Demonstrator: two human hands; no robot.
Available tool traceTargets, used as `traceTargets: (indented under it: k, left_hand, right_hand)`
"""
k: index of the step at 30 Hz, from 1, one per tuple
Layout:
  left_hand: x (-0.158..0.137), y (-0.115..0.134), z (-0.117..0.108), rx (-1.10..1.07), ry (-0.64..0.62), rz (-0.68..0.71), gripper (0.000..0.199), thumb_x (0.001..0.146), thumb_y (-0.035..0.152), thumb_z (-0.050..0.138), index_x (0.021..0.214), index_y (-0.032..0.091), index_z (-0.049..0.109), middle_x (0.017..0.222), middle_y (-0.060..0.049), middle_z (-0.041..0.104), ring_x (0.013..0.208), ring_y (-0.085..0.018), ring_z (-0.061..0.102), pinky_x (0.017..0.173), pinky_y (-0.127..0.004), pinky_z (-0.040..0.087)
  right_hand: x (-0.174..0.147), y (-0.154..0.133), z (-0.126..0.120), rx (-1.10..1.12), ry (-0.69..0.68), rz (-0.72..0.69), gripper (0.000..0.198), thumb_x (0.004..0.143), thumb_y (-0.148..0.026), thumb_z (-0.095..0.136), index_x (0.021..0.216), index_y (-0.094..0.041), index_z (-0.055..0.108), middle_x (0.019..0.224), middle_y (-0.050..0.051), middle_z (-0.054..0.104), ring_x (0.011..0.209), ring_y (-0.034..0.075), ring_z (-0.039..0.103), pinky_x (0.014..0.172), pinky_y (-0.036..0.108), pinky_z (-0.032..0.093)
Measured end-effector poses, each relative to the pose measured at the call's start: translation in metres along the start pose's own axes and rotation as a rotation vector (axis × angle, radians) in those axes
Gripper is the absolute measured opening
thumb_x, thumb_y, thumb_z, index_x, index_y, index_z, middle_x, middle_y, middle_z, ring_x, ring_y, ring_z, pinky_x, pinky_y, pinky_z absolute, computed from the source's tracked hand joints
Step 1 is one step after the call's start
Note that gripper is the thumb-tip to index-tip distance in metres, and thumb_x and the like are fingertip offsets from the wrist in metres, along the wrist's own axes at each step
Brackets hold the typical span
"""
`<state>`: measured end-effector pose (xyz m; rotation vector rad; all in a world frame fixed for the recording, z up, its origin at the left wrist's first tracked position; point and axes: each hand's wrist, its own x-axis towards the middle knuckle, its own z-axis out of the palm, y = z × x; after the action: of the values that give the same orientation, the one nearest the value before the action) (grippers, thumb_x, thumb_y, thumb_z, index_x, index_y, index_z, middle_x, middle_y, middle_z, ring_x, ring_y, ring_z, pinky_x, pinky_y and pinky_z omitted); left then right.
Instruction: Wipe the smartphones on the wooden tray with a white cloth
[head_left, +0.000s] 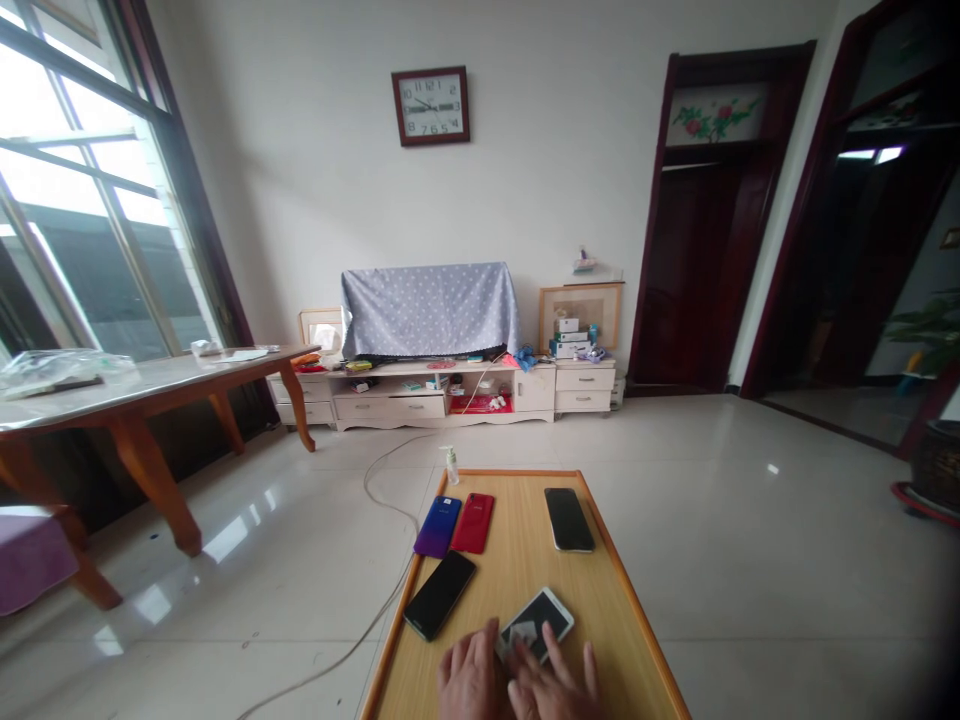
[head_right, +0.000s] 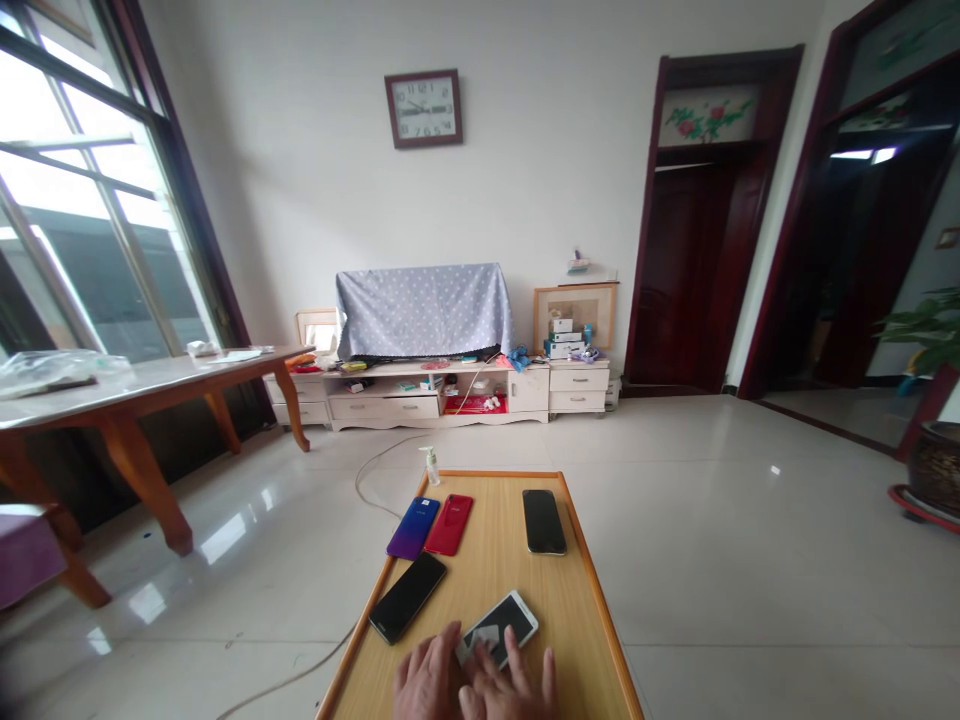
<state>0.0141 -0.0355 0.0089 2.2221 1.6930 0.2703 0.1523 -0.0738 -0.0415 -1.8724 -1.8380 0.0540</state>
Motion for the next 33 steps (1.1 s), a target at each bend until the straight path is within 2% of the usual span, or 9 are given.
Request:
traceTargets:
  k: [2,5,8,13,16,20,27,30,33]
  left_hand:
    - [-0.001,0.001,0.001,-0.013,0.024,-0.012,0.075,0.075,0.042,0.054,0.145,0.017,0.048,0.144,-0.011,0.058,0.132,-0.028,0.048,0.112,-0.037,0.028]
    - [-0.003,0.001,0.002,-0.025,0.050,0.004,0.078,0.073,0.044,0.057,0.146,0.018,0.047,0.143,-0.011,0.058,0.132,-0.029,0.048,0.112,-0.039,0.027]
    - [-0.002,-0.002,0.004,-0.019,0.050,0.003,0.077,0.074,0.044,0.056,0.146,0.016,0.047,0.142,-0.012,0.058,0.131,-0.029,0.049,0.112,-0.040,0.028]
    - [0.001,-0.008,0.008,-0.013,0.036,0.059,0.072,0.079,0.038,0.049,0.147,0.014,0.045,0.145,-0.013,0.057,0.133,-0.028,0.049,0.112,-0.039,0.028]
    - [0.000,-0.005,0.008,-0.014,0.062,0.035,0.072,0.079,0.041,0.051,0.146,0.016,0.047,0.143,-0.012,0.058,0.132,-0.028,0.049,0.112,-0.040,0.028]
    - [-0.002,-0.001,0.008,-0.003,0.089,0.005,0.078,0.070,0.040,0.058,0.145,0.018,0.048,0.142,-0.012,0.059,0.131,-0.029,0.050,0.112,-0.040,0.028]
    - [0.003,-0.014,0.020,-0.035,0.145,0.095,0.063,0.082,0.030,0.048,0.144,0.017,0.048,0.139,-0.011,0.062,0.127,-0.026,0.054,0.109,-0.039,0.033]
    - [0.002,-0.016,0.022,-0.056,0.183,0.092,0.062,0.083,0.034,0.050,0.143,0.017,0.049,0.137,-0.012,0.064,0.125,-0.027,0.055,0.108,-0.041,0.034]
    - [-0.001,-0.013,0.020,-0.054,0.186,0.091,0.070,0.077,0.039,0.058,0.144,0.018,0.049,0.139,-0.013,0.062,0.125,-0.030,0.054,0.108,-0.044,0.034]
  right_hand:
    - [0.012,0.012,-0.025,0.000,-0.098,0.049,0.037,0.099,-0.058,0.039,0.130,-0.054,0.058,0.140,-0.006,0.057,0.140,0.038,0.042,0.108,0.081,0.023]
    - [0.027,0.025,-0.054,-0.081,-0.132,0.192,0.050,0.102,-0.058,0.026,0.141,-0.043,0.052,0.151,-0.004,0.046,0.148,0.037,0.027,0.111,0.080,0.015]
    - [0.023,0.012,-0.046,-0.109,-0.182,0.182,0.052,0.102,-0.060,0.024,0.142,-0.042,0.052,0.152,-0.005,0.044,0.148,0.036,0.027,0.113,0.077,0.015]
    - [0.002,-0.014,-0.011,-0.089,-0.219,0.051,0.042,0.104,-0.048,0.025,0.132,-0.054,0.057,0.142,-0.011,0.054,0.143,0.032,0.039,0.115,0.076,0.012]
    - [0.012,-0.001,-0.028,-0.060,-0.239,0.062,0.045,0.104,-0.053,0.022,0.138,-0.052,0.051,0.147,-0.009,0.049,0.147,0.032,0.032,0.114,0.076,0.014]
    - [0.031,0.018,-0.053,-0.121,-0.176,0.212,0.053,0.102,-0.060,0.019,0.144,-0.043,0.048,0.154,-0.005,0.041,0.150,0.035,0.022,0.113,0.077,0.016]
    - [0.007,-0.015,-0.016,-0.065,-0.186,0.015,0.039,0.103,-0.053,0.029,0.133,-0.056,0.054,0.141,-0.011,0.055,0.143,0.032,0.039,0.115,0.073,0.020]
    - [0.013,-0.011,-0.028,-0.025,-0.209,-0.003,0.041,0.103,-0.055,0.026,0.134,-0.057,0.052,0.143,-0.011,0.054,0.145,0.032,0.035,0.114,0.074,0.022]
    - [0.032,0.005,-0.051,-0.038,-0.195,0.116,0.050,0.104,-0.057,0.019,0.140,-0.047,0.053,0.151,-0.007,0.047,0.149,0.034,0.026,0.113,0.076,0.017]
